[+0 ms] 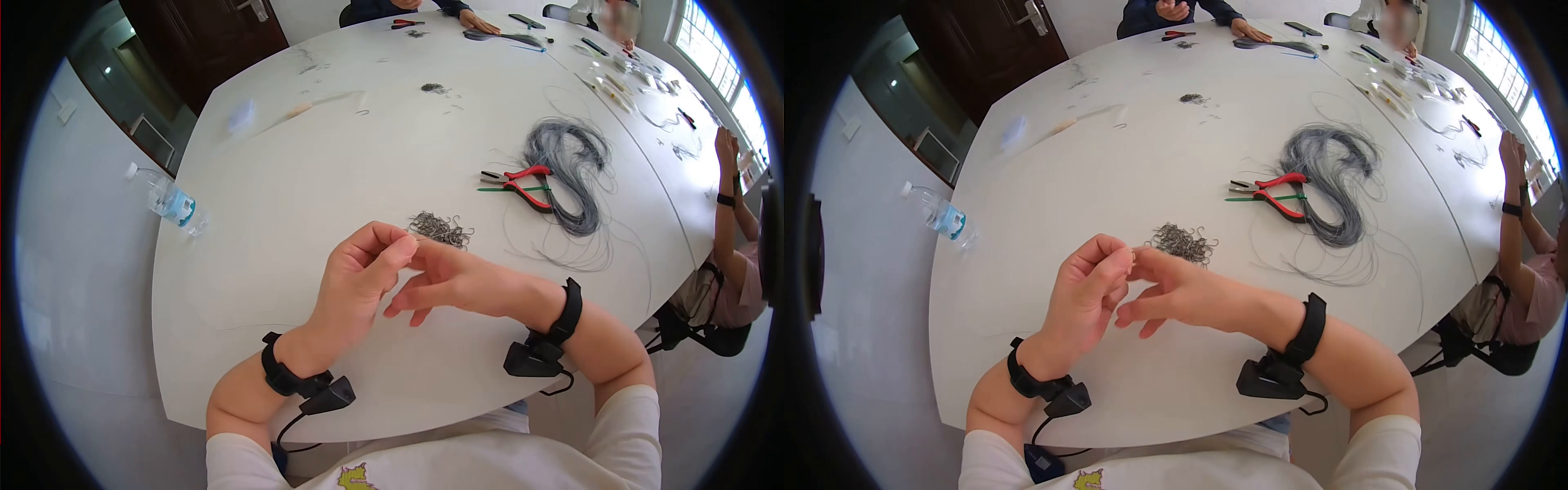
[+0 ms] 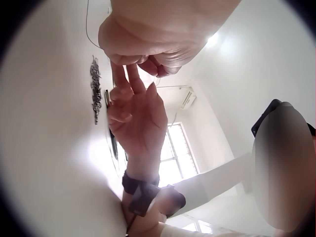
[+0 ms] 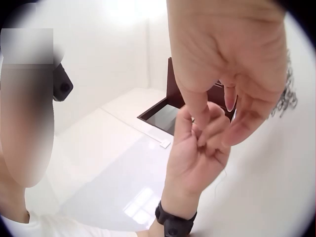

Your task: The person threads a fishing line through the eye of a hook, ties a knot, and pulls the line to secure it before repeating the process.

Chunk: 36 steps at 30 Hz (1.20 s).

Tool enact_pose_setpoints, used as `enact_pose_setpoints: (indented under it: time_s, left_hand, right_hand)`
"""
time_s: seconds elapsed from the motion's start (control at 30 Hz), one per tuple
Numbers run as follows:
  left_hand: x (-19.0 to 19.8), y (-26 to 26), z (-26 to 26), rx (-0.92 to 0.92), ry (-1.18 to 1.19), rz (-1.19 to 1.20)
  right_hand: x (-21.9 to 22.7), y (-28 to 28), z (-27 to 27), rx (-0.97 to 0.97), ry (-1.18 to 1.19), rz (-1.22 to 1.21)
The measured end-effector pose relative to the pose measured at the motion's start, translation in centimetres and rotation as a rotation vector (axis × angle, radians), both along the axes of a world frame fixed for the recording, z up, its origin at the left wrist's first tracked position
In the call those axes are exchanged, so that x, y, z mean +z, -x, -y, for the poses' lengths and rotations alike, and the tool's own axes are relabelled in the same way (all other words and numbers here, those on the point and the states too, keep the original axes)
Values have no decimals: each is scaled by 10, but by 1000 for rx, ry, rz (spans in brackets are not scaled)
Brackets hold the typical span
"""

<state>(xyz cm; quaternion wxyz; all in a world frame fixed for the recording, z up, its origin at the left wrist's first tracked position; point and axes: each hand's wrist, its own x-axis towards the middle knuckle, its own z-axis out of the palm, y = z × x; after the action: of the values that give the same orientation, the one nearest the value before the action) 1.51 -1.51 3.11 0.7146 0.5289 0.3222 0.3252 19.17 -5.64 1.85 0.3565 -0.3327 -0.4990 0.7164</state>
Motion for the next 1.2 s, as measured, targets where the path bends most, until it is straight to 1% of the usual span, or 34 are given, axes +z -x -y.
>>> enact_pose_setpoints:
  time_s: [0.03,0.07,0.13,0.2,0.27,0.3,0.37,0.4,0.43,0.5,0.53,0.57,0.63,0.7,0.73,0.77,0.83,0.87,0.9,0.97,1.0,1.03,1.1,1.13,1.2]
  left_hand:
    - [3,-1,5,4,19,34]
    - [3,-2,8,10,15,34]
    - [0,-3,11,30,2,89]
    - [0,-2,8,62,-37,67]
    - [-4,2,0,95,-77,45]
    - [-9,6,-7,98,-87,35]
    - [-17,9,-19,97,-103,31]
    - [-20,10,-23,131,-130,0]
    - [-24,9,-26,165,-155,-30]
    - [-31,7,-34,156,-141,-53]
    - [-35,6,-38,151,-127,-81]
    - [-40,6,-42,146,-123,-76]
    - [-46,6,-48,127,-96,-98]
    - [-44,6,-49,131,-87,-90]
    - [-43,5,-50,138,-79,-87]
    - [-44,5,-51,132,-75,-86]
    - [-45,6,-53,104,-71,-70]
    - [-44,6,-53,100,-69,-72]
    - [-42,6,-52,106,-74,-101]
    - [-41,5,-51,108,-77,-131]
    - [-41,5,-50,106,-84,-134]
    - [-42,5,-50,102,-91,-135]
    - [-42,6,-49,93,-102,-138]
    - [-42,6,-49,90,-116,-144]
    - [-43,5,-49,86,-120,-136]
  right_hand:
    - [-1,5,2,101,28,-87]
    - [-5,9,2,157,52,-98]
    - [-12,12,3,177,47,-71]
    - [-9,11,4,195,40,-40]
    - [2,1,2,134,47,185]
    - [7,-5,1,135,40,190]
    - [15,-18,0,88,-121,334]
    - [17,-22,0,42,-170,321]
    - [21,-28,0,37,-171,327]
    - [35,-41,3,-12,-240,323]
    - [40,-48,4,-51,-266,276]
    - [41,-57,4,-55,-262,282]
    - [43,-75,3,-199,-303,46]
    - [40,-95,0,-253,-332,-144]
    - [38,-106,-5,-237,-391,-199]
    - [37,-115,-7,-243,-387,-197]
    - [36,-130,-10,-352,-417,-438]
    - [35,-141,-12,-304,-428,-506]
    - [35,-148,-12,-307,-428,-505]
    - [36,-159,-11,-532,-415,-628]
    - [32,-173,-13,-468,-463,-639]
    - [31,-177,-11,-474,-461,-637]
    - [31,-183,-7,-792,-425,-686]
    - [30,-189,-7,-797,-426,-682]
    - [24,-204,-6,-841,-443,-798]
